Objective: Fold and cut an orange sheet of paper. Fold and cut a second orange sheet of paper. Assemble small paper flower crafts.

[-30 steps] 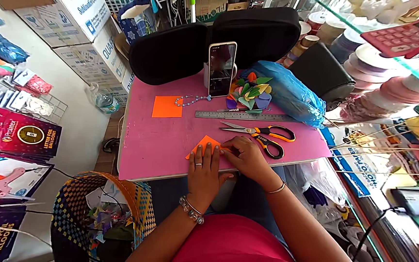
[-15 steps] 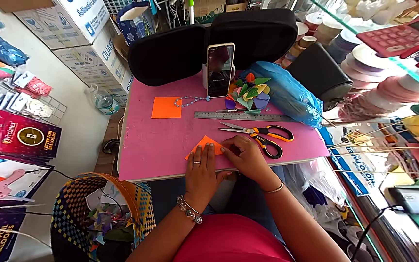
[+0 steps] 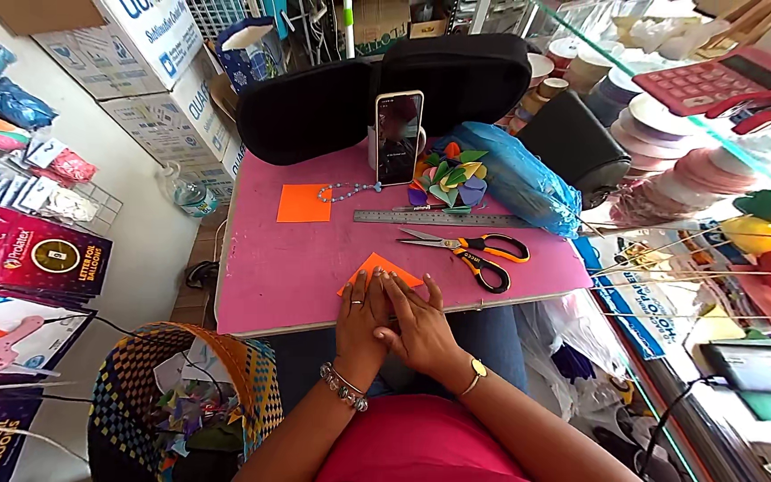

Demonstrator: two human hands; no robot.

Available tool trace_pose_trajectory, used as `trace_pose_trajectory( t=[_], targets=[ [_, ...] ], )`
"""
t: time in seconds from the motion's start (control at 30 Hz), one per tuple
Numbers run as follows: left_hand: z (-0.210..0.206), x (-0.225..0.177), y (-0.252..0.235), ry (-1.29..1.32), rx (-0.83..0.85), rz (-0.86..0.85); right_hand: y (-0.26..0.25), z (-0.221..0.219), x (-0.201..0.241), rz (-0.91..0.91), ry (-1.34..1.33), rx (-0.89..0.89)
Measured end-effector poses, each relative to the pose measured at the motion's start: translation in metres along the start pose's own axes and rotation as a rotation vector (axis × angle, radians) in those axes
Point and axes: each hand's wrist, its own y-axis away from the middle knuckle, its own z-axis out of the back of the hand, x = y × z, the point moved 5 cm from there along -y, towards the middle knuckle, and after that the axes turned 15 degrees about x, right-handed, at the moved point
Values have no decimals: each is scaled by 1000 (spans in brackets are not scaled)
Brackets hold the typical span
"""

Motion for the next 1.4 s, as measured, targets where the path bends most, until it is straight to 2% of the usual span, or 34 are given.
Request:
trace_pose_trajectory(
  t=[0.27,0.37,0.5,0.63,0.8,0.93,1.1,1.17,1.27,1.4],
  targets=[
    [-1,-2,0,-22,59,-38,14,15,-25,-55,31,47],
    [-4,-3,0,-46,122,-66,16,16,-27,-69,16,34],
    [-5,5,5,-83,123,-80,16,14,-26,-76,21,27],
    [-2,26,19,-115,38,-28,15,15,-27,-89,14,34],
    [5,47,35,-159,28,44,16,12,-27,-91,-10,25],
    [6,48,37,-153,7,85,17,11,-22,-125,2,0],
    [10,42,24,-99,-7,158,18,22,6,-109,114,39],
    [10,34,20,-76,-13,107,20,22,13,-96,90,90],
    [6,18,20,-76,-6,-58,20,25,14,-95,-29,162],
    [3,23,20,-94,29,-146,15,38,3,-46,-260,244]
  ],
)
